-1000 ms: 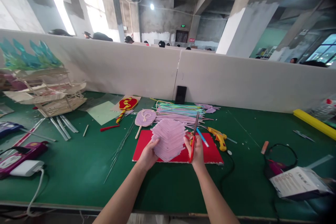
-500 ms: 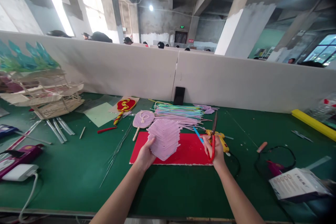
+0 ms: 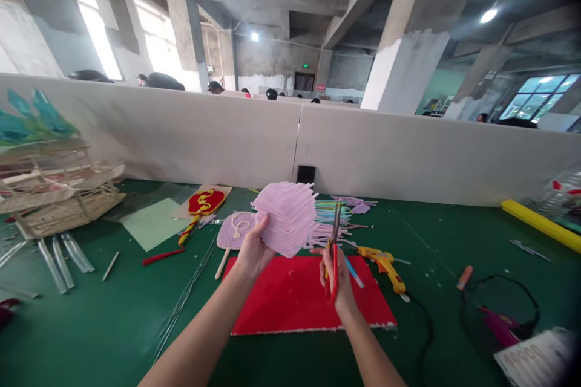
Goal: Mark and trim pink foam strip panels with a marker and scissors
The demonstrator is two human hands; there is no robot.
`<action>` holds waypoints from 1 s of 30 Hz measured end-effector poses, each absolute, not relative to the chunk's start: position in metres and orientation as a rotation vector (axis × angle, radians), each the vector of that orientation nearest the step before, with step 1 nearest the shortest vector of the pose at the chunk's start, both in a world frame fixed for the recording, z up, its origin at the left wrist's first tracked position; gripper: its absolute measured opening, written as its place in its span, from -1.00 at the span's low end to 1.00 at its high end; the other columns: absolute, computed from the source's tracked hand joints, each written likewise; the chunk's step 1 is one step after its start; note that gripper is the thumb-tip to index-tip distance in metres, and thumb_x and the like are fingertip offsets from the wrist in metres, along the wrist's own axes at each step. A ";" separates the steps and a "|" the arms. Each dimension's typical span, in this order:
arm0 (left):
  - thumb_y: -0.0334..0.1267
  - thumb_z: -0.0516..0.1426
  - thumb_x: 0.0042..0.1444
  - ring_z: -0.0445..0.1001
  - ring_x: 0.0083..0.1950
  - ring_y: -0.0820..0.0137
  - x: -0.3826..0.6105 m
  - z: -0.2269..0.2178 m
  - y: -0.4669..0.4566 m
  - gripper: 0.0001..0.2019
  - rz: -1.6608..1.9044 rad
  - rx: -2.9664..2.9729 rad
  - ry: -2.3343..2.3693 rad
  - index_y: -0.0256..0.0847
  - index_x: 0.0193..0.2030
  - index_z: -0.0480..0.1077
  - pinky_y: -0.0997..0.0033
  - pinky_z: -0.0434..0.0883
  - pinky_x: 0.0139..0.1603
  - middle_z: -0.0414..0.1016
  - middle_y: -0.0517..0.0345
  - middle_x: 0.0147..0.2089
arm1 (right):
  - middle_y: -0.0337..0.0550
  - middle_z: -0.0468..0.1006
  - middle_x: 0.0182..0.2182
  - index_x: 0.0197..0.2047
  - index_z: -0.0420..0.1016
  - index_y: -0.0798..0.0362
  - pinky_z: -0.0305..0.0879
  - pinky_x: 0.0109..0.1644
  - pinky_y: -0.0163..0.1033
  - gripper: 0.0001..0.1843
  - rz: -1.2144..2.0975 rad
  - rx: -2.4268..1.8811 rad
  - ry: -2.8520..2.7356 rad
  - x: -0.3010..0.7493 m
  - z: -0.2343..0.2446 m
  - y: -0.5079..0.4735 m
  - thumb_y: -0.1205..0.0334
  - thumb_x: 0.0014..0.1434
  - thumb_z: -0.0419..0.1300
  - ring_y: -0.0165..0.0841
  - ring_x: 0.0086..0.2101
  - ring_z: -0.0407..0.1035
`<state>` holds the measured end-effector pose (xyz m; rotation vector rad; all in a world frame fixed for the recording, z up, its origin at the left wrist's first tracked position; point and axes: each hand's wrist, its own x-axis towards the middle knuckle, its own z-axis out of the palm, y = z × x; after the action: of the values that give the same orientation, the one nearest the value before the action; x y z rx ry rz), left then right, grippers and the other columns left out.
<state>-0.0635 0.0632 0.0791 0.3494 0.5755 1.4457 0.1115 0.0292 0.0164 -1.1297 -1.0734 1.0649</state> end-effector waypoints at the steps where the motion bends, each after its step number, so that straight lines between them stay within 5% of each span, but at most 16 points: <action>1: -0.33 0.07 0.21 0.46 0.16 0.12 -0.064 0.080 0.068 -0.82 1.458 0.377 0.572 -0.22 -0.11 0.47 0.01 0.35 0.25 0.63 0.02 -0.13 | -0.40 0.19 -0.75 -0.34 0.39 -0.01 -0.05 -0.74 -0.38 -0.43 1.097 -1.124 -1.091 0.111 0.013 0.027 -0.40 0.00 0.17 -0.50 -0.76 0.02; 8: -0.34 0.05 0.24 0.49 0.14 0.19 -0.064 0.096 0.089 -0.74 1.599 0.431 0.573 -0.16 0.02 0.45 0.10 0.35 0.26 0.63 0.11 -0.11 | -0.39 0.18 -0.73 -0.48 0.34 0.03 0.06 -0.70 -0.40 -0.37 1.467 -1.088 -1.018 0.101 -0.001 0.014 -0.45 0.01 0.11 -0.53 -0.74 0.06; 19: -0.43 0.00 0.29 0.55 0.05 0.26 -0.050 0.121 0.070 -0.72 1.568 0.284 0.559 -0.25 0.06 0.43 0.22 0.41 0.21 0.64 0.04 -0.16 | -0.37 0.24 -0.57 -0.35 0.31 0.04 0.09 -0.64 -0.41 -0.29 1.322 -1.198 -1.110 0.092 -0.001 0.006 -0.53 -0.04 0.06 -0.57 -0.67 0.03; 30: -0.44 0.00 0.29 0.55 0.05 0.24 -0.036 0.108 0.070 -0.70 1.520 0.223 0.517 -0.26 0.10 0.41 0.17 0.39 0.23 0.65 0.04 -0.21 | -0.42 0.12 -0.62 -0.38 0.25 0.01 0.16 -0.66 -0.39 -0.30 1.337 -1.285 -1.108 0.098 0.021 0.001 -0.54 0.01 -0.03 -0.54 -0.69 0.07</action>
<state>-0.0356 0.0705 0.1076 0.2229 0.5169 1.5201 0.0983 0.0008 0.0212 -1.2855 -1.1084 1.3371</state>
